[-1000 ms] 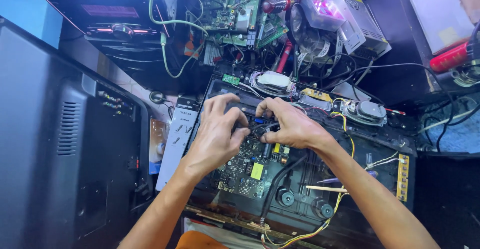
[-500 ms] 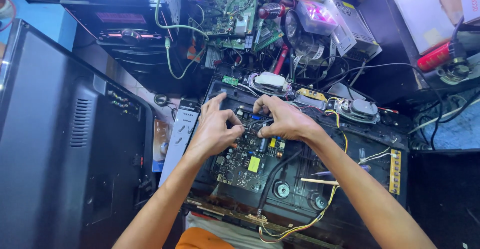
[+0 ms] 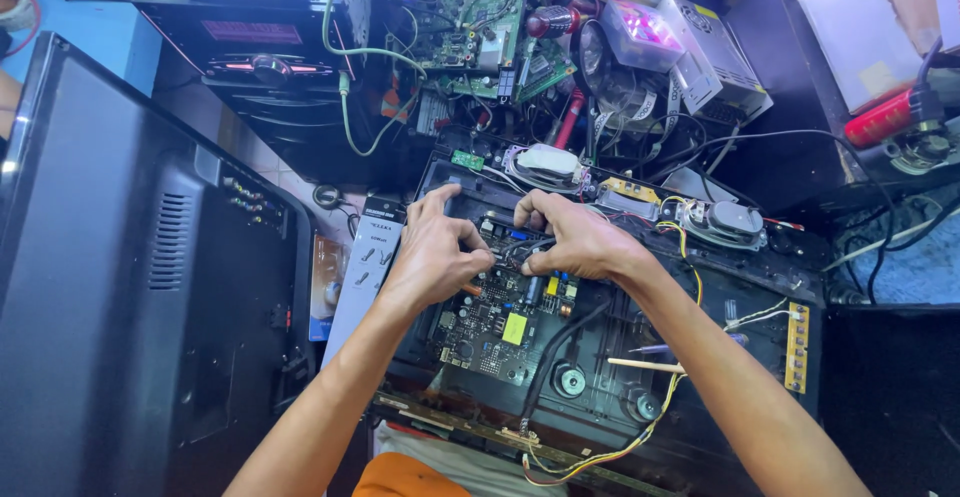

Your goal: Repairing the internal components of a television by connecting cables and using a screwdriver

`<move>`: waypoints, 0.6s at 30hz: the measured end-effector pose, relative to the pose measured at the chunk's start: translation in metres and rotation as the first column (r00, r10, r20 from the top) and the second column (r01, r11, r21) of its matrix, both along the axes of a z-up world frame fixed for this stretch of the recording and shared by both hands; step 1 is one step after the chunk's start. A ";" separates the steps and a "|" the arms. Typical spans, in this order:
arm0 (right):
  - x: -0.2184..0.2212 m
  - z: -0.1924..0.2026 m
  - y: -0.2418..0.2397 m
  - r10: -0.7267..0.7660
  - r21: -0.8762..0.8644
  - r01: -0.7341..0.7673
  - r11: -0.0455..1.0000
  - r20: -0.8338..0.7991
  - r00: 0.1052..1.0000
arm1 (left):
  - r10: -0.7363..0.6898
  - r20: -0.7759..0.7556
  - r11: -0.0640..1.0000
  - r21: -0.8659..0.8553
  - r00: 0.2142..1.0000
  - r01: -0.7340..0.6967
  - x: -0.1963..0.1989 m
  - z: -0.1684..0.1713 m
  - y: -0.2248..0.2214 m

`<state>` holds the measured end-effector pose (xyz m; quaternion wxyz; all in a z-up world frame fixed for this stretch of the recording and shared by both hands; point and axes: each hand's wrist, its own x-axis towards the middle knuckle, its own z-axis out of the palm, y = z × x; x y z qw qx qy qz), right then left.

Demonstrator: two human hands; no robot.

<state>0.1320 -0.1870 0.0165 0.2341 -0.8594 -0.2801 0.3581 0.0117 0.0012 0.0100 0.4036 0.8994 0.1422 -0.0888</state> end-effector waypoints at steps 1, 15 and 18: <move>0.000 0.002 0.000 0.001 0.000 -0.001 1.000 -0.003 1.000 | 0.001 -0.003 1.000 0.000 1.000 -0.001 0.001 0.002 0.000; -0.001 -0.006 0.001 -0.004 0.042 0.002 0.999 0.041 0.999 | -0.022 -0.036 1.000 0.018 0.999 0.022 0.003 0.008 0.002; 0.003 -0.009 -0.003 -0.006 0.036 0.005 0.999 0.028 1.000 | -0.031 -0.046 0.999 0.025 0.998 0.032 0.001 0.010 0.000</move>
